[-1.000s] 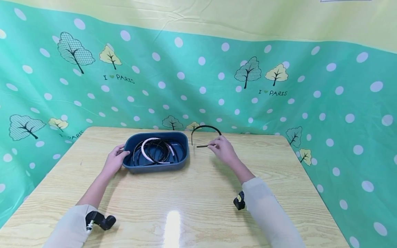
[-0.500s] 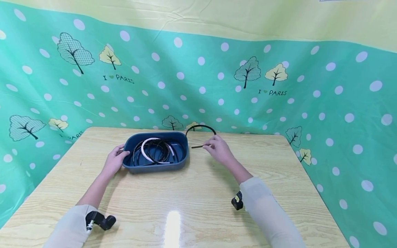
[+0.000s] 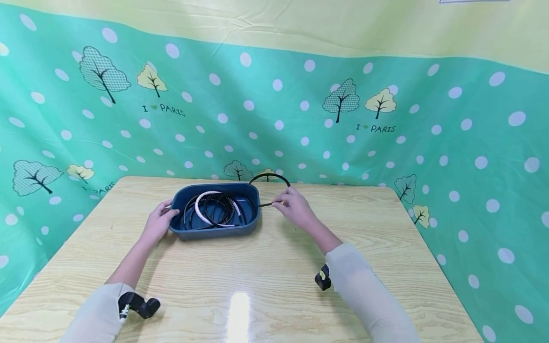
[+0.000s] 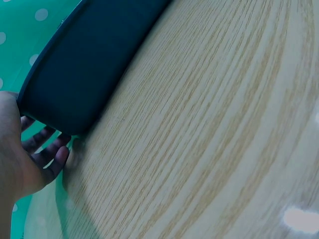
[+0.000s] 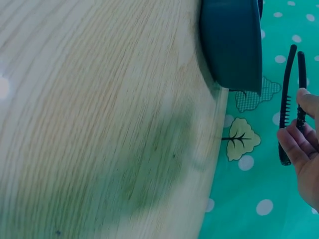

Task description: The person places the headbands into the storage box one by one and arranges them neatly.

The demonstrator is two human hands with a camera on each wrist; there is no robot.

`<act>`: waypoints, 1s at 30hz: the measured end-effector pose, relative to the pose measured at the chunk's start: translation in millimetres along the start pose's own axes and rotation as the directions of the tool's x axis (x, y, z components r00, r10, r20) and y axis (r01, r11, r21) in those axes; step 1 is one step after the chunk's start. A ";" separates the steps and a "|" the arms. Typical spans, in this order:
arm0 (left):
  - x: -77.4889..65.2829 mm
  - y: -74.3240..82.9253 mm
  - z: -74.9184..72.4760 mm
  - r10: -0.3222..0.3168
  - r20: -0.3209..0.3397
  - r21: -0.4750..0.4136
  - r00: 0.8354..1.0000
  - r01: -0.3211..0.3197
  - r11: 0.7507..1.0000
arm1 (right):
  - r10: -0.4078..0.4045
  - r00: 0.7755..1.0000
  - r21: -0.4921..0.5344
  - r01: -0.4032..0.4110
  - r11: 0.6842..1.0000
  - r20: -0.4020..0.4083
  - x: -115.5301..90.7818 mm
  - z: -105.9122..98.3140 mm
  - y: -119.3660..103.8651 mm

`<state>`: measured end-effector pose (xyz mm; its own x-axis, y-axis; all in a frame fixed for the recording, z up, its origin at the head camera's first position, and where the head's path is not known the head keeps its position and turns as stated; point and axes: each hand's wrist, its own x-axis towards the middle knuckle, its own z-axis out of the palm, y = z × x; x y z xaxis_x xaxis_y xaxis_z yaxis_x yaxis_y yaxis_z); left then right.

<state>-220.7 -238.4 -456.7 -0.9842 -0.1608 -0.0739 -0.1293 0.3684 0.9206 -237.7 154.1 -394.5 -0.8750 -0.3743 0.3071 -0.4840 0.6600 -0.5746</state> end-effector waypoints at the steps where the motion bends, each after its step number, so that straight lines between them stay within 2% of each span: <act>1: -0.1 0.0 0.1 -0.001 0.000 0.000 1.000 0.001 1.000 | -0.002 1.000 0.000 0.002 1.000 0.002 0.2 0.6 -1.2; 18: -0.4 0.4 -0.4 -0.003 0.007 -0.007 1.000 0.003 1.000 | -0.006 0.999 0.020 0.005 1.000 0.038 4.5 13.7 -15.3; 30: -0.2 0.4 -0.5 0.000 0.008 -0.008 1.000 0.000 1.000 | -0.050 0.999 0.052 0.048 0.997 0.021 8.3 27.9 -22.2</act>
<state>-220.5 -238.6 -456.1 -0.9852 -0.1534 -0.0771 -0.1285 0.3611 0.9236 -234.0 118.3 -400.4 -0.8495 -0.4202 0.3192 -0.5245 0.6066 -0.5974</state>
